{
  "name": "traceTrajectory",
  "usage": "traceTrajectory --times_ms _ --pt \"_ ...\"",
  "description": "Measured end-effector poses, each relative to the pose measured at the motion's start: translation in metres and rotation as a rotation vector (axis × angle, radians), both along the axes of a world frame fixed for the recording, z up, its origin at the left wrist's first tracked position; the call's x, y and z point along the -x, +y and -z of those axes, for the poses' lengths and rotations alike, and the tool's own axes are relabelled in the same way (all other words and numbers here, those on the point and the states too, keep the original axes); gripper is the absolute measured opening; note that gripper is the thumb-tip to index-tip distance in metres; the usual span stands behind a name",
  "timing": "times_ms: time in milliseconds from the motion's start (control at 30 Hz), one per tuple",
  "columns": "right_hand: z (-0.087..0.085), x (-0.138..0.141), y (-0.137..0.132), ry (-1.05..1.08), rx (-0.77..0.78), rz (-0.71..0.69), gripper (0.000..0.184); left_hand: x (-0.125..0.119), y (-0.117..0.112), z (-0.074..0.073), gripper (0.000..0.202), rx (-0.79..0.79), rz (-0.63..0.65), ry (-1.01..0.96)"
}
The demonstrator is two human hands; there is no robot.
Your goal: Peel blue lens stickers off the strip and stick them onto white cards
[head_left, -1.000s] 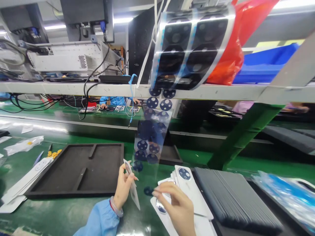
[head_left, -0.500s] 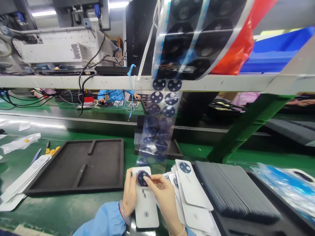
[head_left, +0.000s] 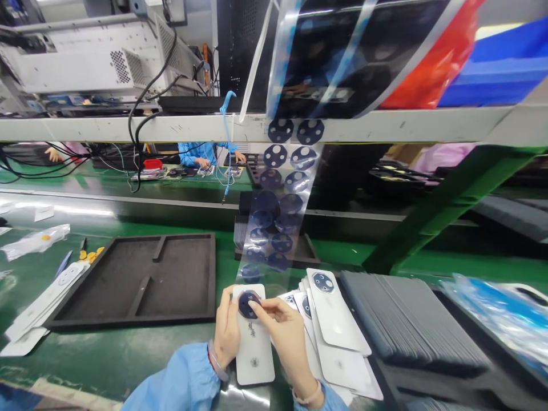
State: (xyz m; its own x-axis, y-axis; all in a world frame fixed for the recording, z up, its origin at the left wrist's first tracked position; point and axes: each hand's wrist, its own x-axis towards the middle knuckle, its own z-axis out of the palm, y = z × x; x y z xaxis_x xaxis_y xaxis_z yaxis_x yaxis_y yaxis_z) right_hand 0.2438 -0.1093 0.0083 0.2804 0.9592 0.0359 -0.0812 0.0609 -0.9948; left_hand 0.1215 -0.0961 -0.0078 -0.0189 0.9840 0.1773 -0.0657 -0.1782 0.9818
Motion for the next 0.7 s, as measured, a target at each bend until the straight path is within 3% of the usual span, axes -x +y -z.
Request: traceTrajectory --times_ms 700 --pt "-0.0020 0.0036 -0.0044 -0.089 -0.029 0.039 0.030 0.0006 0.0003 -0.0004 0.035 0.011 0.033 0.002"
